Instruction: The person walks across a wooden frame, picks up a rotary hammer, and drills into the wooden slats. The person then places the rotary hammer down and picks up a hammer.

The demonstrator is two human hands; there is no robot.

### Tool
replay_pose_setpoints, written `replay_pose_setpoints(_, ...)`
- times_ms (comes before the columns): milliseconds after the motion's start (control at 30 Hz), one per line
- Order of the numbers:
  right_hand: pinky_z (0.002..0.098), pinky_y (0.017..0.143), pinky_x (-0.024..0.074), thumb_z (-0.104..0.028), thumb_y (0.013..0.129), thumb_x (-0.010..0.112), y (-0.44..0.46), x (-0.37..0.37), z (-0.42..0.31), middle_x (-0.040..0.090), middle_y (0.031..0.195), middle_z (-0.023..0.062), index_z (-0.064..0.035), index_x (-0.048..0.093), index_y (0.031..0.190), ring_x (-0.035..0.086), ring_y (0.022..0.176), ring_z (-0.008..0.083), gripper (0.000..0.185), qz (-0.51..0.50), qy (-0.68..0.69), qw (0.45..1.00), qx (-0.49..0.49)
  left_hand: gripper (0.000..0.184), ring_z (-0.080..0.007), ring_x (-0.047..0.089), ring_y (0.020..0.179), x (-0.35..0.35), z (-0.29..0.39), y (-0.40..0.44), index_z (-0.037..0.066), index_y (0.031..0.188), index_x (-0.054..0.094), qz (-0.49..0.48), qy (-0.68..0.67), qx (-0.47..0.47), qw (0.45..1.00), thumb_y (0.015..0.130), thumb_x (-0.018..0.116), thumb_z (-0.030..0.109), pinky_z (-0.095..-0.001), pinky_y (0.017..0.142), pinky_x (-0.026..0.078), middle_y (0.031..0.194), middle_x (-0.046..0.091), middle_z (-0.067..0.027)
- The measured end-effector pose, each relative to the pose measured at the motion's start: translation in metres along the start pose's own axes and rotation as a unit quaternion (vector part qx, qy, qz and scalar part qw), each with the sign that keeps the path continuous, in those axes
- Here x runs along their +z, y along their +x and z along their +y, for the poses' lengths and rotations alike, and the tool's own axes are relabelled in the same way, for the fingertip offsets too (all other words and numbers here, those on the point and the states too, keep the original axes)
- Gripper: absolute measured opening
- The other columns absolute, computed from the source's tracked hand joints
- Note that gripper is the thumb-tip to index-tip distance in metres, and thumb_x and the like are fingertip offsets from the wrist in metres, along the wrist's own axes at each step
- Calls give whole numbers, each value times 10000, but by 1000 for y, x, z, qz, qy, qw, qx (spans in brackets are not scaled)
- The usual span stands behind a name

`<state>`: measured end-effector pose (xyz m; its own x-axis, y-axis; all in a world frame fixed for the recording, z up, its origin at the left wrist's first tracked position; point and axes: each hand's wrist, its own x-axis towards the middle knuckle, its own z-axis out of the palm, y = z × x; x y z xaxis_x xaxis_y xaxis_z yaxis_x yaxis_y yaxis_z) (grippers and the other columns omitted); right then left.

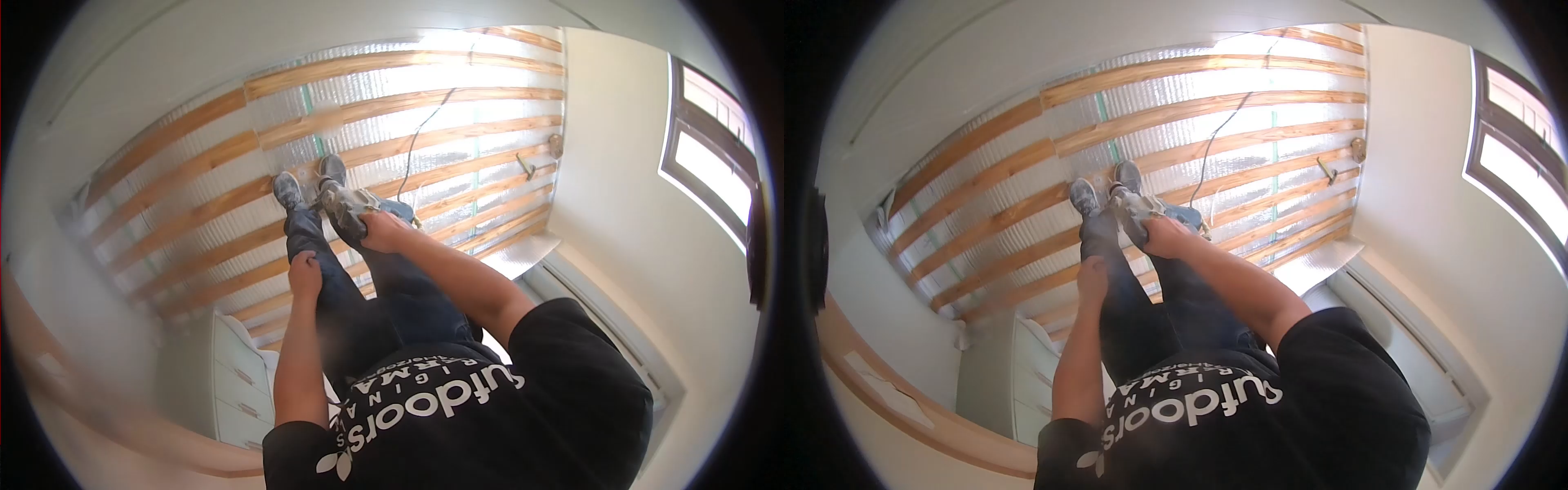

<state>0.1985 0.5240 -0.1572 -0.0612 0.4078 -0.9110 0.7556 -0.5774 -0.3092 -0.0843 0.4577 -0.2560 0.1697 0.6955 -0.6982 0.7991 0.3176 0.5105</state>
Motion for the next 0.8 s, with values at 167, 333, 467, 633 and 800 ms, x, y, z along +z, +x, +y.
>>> replay_pose_setpoints(167,525,944,547,-271,808,703,-63,-12,38,741,1089,249,-80,703,1159,699,1095,437,399,57,21,998,-28,280,-377,706,1134,-76,-30,-38,28,1175,751,-7,-64,-14,998,995,588,167,-435,990,544,1185,746,-221)
replay_pose_setpoints(333,515,940,548,-275,793,717,-120,-54,66,747,1069,249,-61,697,1184,709,1071,432,446,94,27,995,-20,343,-372,702,1138,-159,-57,-105,-21,1233,712,56,30,-66,996,1019,578,211,-431,1013,526,1192,746,-226)
replay_pose_setpoints(467,508,929,557,-292,782,736,-137,-65,104,751,1082,254,-55,708,1184,712,1062,436,467,121,35,992,-13,355,-353,709,1093,-186,-95,-165,-30,1214,710,106,44,-28,993,1022,572,234,-420,1008,522,1140,752,-217)
replay_pose_setpoints(633,484,905,571,-352,828,758,-109,-42,169,757,1045,255,-46,733,1168,727,1038,416,458,194,74,978,-22,331,-288,691,1070,-210,-59,-221,-55,1169,721,143,-57,-129,980,976,609,189,-391,991,521,1126,750,-165)
replay_pose_setpoints(800,435,788,592,-435,894,722,-134,-59,170,770,920,186,-43,744,1147,760,853,299,467,155,82,984,33,358,-260,688,1073,-180,-61,-232,-59,1231,705,129,-213,-88,964,988,610,187,-368,984,526,1139,743,-162)
